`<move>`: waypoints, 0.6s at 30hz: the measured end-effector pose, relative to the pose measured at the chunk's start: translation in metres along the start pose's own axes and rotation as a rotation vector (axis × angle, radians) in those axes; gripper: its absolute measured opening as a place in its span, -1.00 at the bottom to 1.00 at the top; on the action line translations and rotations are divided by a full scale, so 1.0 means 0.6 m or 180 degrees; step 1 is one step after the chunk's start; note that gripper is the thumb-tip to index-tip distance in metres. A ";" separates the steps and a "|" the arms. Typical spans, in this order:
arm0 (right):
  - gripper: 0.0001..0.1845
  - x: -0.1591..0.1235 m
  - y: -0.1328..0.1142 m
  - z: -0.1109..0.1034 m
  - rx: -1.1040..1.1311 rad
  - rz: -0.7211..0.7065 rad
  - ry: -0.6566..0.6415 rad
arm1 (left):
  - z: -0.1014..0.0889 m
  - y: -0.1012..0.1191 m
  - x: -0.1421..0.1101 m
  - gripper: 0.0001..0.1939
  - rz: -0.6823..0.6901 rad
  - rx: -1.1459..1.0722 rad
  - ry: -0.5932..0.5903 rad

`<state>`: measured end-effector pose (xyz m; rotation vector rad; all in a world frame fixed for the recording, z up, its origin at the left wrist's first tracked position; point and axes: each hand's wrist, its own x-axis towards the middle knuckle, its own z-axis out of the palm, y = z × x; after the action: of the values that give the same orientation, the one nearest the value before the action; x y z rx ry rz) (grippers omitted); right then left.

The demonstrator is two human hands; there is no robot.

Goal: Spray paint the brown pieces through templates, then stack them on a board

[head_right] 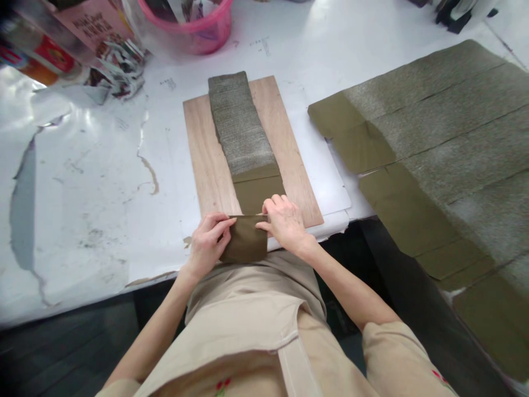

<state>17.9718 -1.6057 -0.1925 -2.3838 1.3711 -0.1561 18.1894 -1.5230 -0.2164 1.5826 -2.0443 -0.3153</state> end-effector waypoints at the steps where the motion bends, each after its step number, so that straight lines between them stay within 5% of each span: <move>1: -0.64 0.000 -0.001 -0.001 0.0001 -0.0009 -0.0008 | 0.000 0.000 0.000 -0.72 -0.0010 0.0031 0.0018; 18: -0.74 -0.001 -0.015 0.007 0.0269 -0.0052 -0.0021 | -0.011 0.005 0.007 -0.73 -0.0074 0.0110 -0.0048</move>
<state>17.9797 -1.6000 -0.1928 -2.3243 1.3158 -0.2064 18.1894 -1.5252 -0.2084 1.6303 -2.0545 -0.3028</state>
